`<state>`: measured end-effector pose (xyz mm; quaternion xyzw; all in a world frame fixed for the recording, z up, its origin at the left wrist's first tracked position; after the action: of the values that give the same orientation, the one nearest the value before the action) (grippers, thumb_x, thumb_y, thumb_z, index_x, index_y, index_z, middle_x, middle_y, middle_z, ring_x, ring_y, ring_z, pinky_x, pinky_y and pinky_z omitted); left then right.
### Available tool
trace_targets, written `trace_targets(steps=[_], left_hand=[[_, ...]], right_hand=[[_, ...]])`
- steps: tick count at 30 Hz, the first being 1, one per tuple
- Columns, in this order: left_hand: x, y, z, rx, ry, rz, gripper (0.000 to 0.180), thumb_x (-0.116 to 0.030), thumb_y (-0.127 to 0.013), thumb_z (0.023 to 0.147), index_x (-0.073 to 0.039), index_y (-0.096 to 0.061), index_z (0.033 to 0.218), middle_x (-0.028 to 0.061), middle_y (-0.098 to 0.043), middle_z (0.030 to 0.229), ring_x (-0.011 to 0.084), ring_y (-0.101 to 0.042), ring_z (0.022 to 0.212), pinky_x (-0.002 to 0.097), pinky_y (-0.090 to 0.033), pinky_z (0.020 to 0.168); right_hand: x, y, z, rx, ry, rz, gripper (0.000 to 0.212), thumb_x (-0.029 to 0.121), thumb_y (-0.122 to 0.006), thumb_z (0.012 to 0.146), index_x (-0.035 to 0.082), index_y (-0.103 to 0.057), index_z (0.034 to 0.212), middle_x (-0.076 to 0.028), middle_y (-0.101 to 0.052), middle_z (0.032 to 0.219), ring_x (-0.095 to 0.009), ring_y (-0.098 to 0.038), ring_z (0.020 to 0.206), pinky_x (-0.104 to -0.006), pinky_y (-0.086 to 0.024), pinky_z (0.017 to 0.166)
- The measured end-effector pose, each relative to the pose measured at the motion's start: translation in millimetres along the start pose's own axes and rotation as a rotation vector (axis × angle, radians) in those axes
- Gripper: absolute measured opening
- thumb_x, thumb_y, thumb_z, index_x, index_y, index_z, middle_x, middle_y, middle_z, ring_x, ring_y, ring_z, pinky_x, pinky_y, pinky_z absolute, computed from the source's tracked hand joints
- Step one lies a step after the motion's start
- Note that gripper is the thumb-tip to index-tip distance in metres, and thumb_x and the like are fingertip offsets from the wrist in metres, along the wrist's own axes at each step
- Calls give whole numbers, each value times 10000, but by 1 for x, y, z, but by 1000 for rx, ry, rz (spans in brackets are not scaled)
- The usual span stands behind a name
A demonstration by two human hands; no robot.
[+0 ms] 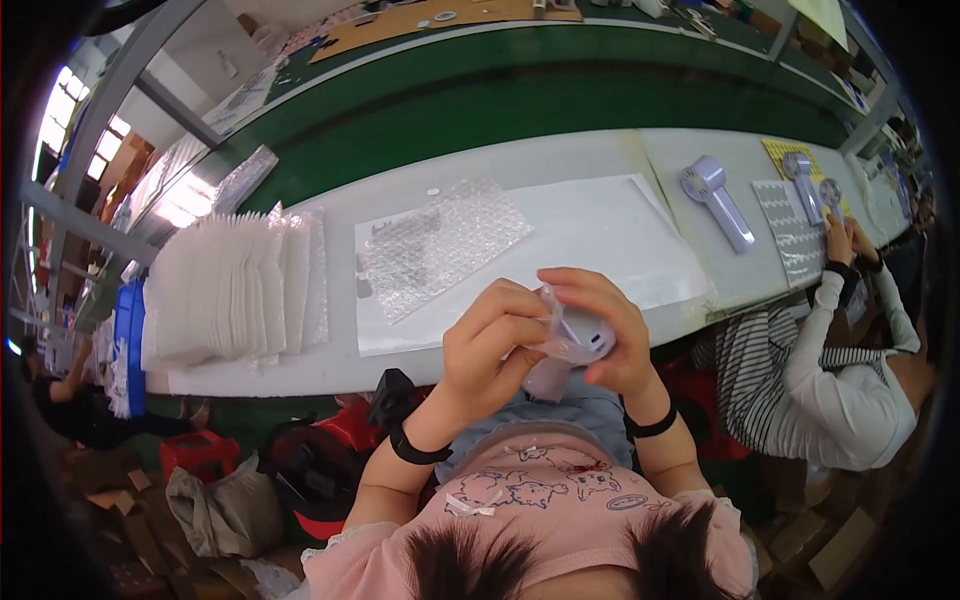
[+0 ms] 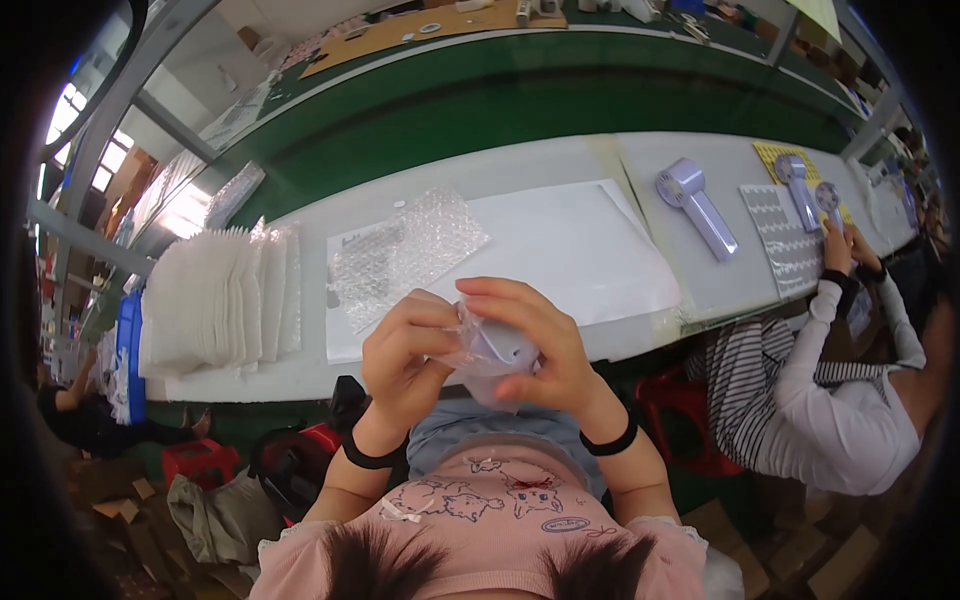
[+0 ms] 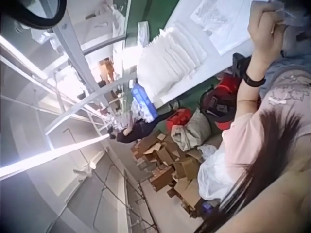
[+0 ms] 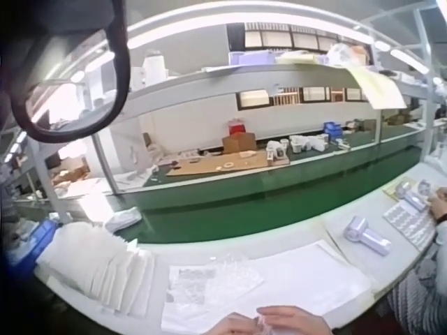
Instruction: Packaging handheld fans into plastic bags and placing them into cardboard boxes on a factory assembly line.
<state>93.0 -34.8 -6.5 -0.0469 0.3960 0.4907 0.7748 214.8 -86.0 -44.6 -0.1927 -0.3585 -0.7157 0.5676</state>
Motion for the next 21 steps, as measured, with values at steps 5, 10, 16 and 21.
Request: trace_targets(steps=[5,10,16,21], left_hand=[[-18,45,18,-131,46,-21,221,68,-668,634,-10,-512,769,101,-551,795,278,-582,793,324,-470,668],[-12,124,70,-164,239,389,126,36,-615,749,6,-495,773,24,-534,767,80,-527,702,209,-419,588],[98,198,135,-156,278,408,127,-50,-615,763,-1,-498,765,5,-515,672,70,-484,560,213,-386,511],[201,241,173,-151,275,661,105,-25,-591,772,-22,-502,828,-1,-518,758,89,-508,650,209,-420,573]], right_hand=[[-5,-9,-13,-328,-3,213,700,433,-601,801,25,-325,1298,-236,-429,1245,-333,-442,1150,-401,-396,898],[-60,-3,-64,-335,-465,-264,350,112,-580,777,-25,-525,1095,-184,-491,1178,-300,-481,1086,-359,-409,876],[-54,-16,-59,-309,-338,-488,304,24,-537,736,-39,-536,1033,-185,-537,1076,-328,-519,993,-363,-423,852],[-55,-16,-53,-356,-366,-521,263,20,-546,718,-39,-549,974,-177,-556,1004,-337,-540,932,-371,-444,808]])
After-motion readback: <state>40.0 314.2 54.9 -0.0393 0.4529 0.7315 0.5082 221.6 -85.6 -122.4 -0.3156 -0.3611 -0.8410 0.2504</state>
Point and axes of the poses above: each hand's wrist, its own z-axis towards the middle knuckle, its own y-axis out of the back of the hand, x = y × z, the point moved 6 cm from there along z, towards the middle knuckle
